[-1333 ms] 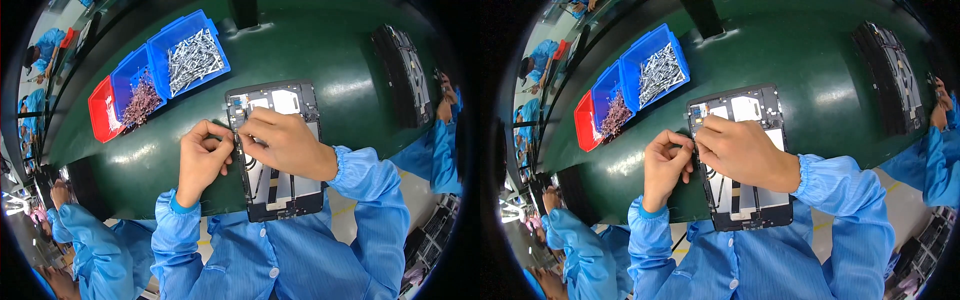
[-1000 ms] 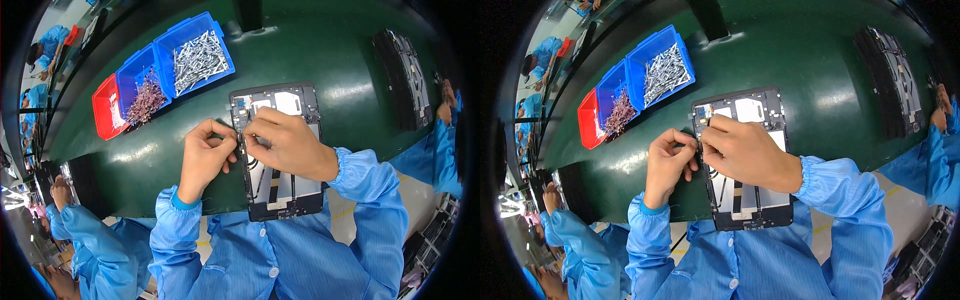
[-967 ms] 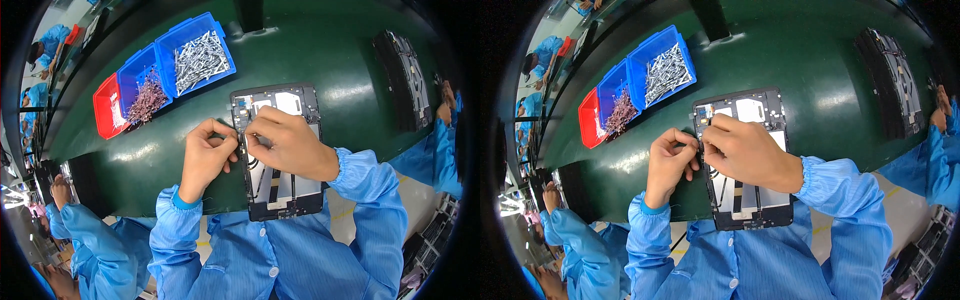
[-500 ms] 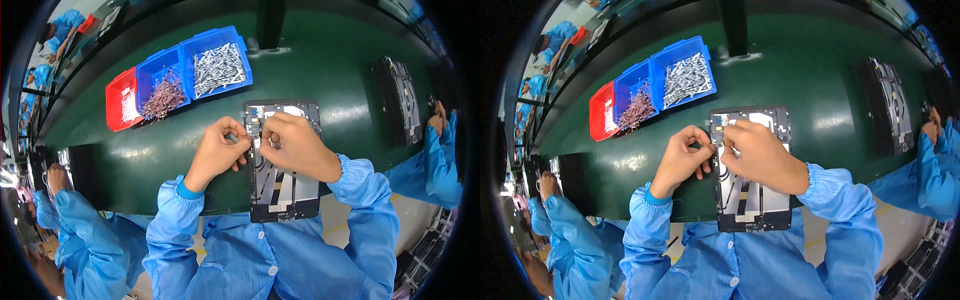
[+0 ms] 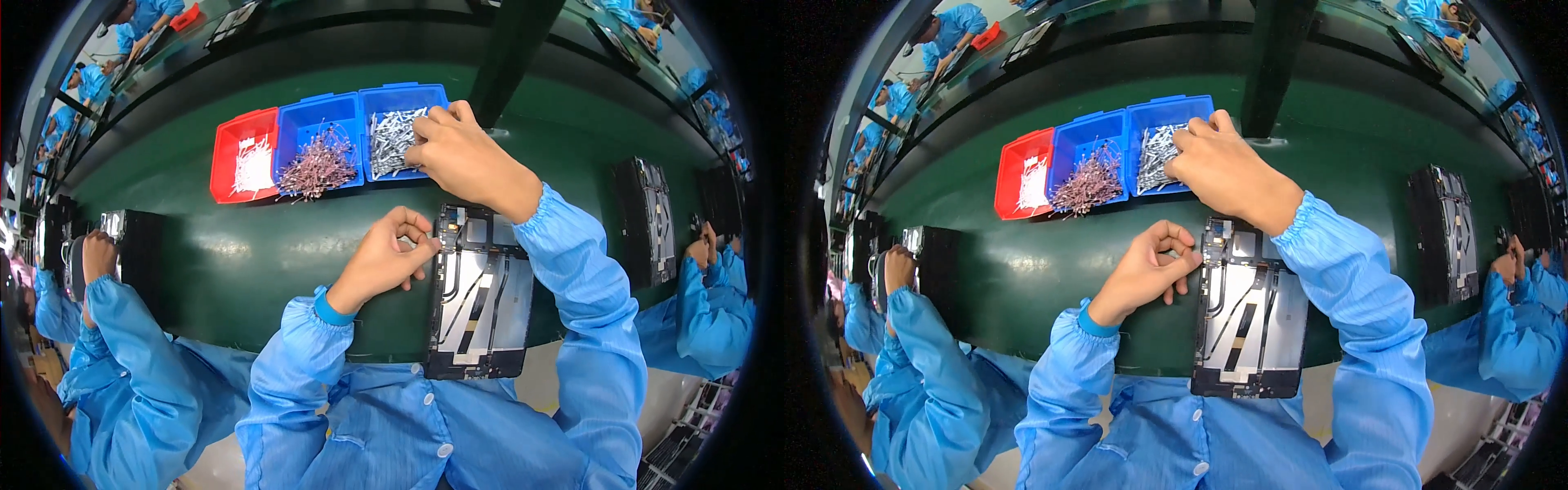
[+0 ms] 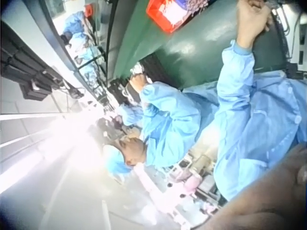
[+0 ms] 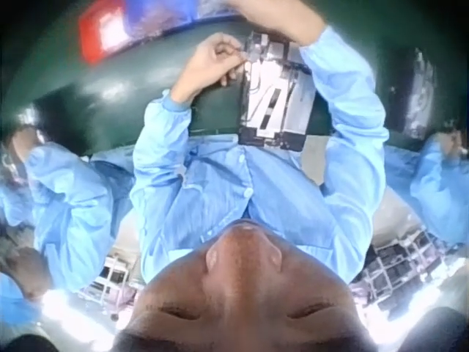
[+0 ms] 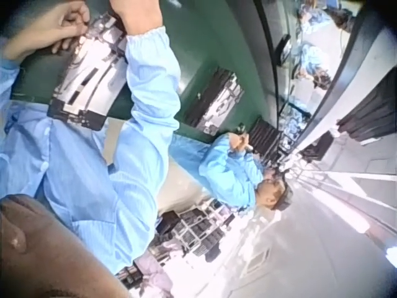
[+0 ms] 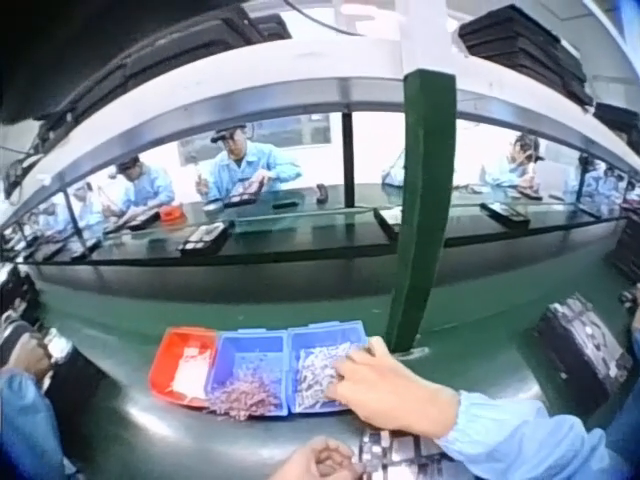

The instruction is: The person repeatedly takes wire components and clips from bins, installs them into electronic device frames by hand, and stacks the assembled frames along the conveyor line.

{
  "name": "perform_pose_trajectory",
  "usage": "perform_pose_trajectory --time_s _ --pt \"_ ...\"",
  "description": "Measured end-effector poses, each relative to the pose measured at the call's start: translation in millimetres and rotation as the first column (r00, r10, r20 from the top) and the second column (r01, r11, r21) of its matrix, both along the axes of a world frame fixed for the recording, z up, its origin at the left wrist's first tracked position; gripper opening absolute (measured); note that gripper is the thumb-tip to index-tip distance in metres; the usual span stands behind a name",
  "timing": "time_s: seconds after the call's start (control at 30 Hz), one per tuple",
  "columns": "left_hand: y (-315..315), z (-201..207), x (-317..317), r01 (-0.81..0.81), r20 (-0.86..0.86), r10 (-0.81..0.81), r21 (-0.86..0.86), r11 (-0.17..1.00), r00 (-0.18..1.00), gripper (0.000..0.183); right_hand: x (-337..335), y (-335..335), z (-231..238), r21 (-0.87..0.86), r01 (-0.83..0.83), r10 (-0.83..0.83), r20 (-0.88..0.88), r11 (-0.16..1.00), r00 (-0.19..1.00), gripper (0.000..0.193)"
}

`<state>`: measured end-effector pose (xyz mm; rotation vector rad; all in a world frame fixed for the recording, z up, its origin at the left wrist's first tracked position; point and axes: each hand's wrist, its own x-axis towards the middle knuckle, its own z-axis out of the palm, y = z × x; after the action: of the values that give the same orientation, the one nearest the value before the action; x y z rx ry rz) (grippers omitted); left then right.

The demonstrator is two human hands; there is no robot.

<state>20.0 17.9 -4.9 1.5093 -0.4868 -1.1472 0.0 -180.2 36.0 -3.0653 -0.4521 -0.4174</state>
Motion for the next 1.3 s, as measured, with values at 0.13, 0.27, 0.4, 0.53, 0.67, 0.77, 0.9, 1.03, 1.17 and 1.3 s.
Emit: perform_pose_trajectory --time_s 0.13,0.27,0.4,0.53,0.67,0.77,0.9,1.03,1.17,1.3 --pt "2.3 -9.1 -0.4 0.008 0.003 -0.008 -0.045 0.999 1.000 0.035 8.5 -2.1 -2.9 0.041 -0.023 0.026 -0.062 0.999 0.998 0.015" --pt "3.8 -5.5 -1.0 -0.062 0.018 0.063 -0.077 0.995 0.998 0.030 1.7 -4.6 2.5 0.455 -0.004 -0.008 0.025 0.891 1.000 0.010" --pt "3.1 3.3 -2.9 -0.202 0.015 0.209 -0.195 0.960 0.978 0.024 -36.6 -0.3 3.3 0.862 0.154 -0.088 -0.128 0.482 0.988 0.014" --pt "5.7 8.5 -5.8 -0.154 -0.150 0.119 -0.256 0.954 0.982 0.024 -77.1 13.5 3.7 0.941 0.338 0.083 -0.336 -0.006 0.938 0.020" --pt "6.1 5.3 -9.5 -0.043 -0.260 -0.024 -0.251 0.967 0.965 0.019 -95.3 17.4 -5.4 0.919 0.364 0.102 -0.351 -0.152 0.931 0.021" --pt "1.8 1.4 -10.2 -0.080 -0.283 0.013 -0.229 0.970 0.959 0.018 -100.7 21.1 -11.0 0.920 0.332 0.039 -0.331 -0.210 0.943 0.022" --pt "0.0 -3.6 -11.3 -0.122 -0.198 0.079 -0.219 0.968 0.977 0.016 -104.8 27.5 -19.8 0.923 0.326 0.050 -0.323 -0.202 0.945 0.018" --pt "-3.2 -1.8 -19.8 -0.104 -0.082 0.089 -0.205 0.973 0.993 0.014 -107.2 27.9 -23.1 0.930 0.341 0.033 -0.340 -0.138 0.940 0.013" --pt "-2.8 -5.7 -22.9 -0.119 0.073 0.136 -0.204 0.972 0.988 0.012 -106.1 32.0 -30.8 0.967 0.253 -0.043 -0.253 -0.002 0.966 0.011" --pt "-2.5 -7.3 -22.1 -0.107 0.191 0.154 -0.234 0.966 0.969 0.015 -106.8 29.1 -21.7 0.936 0.215 -0.128 -0.186 0.279 0.974 0.011"
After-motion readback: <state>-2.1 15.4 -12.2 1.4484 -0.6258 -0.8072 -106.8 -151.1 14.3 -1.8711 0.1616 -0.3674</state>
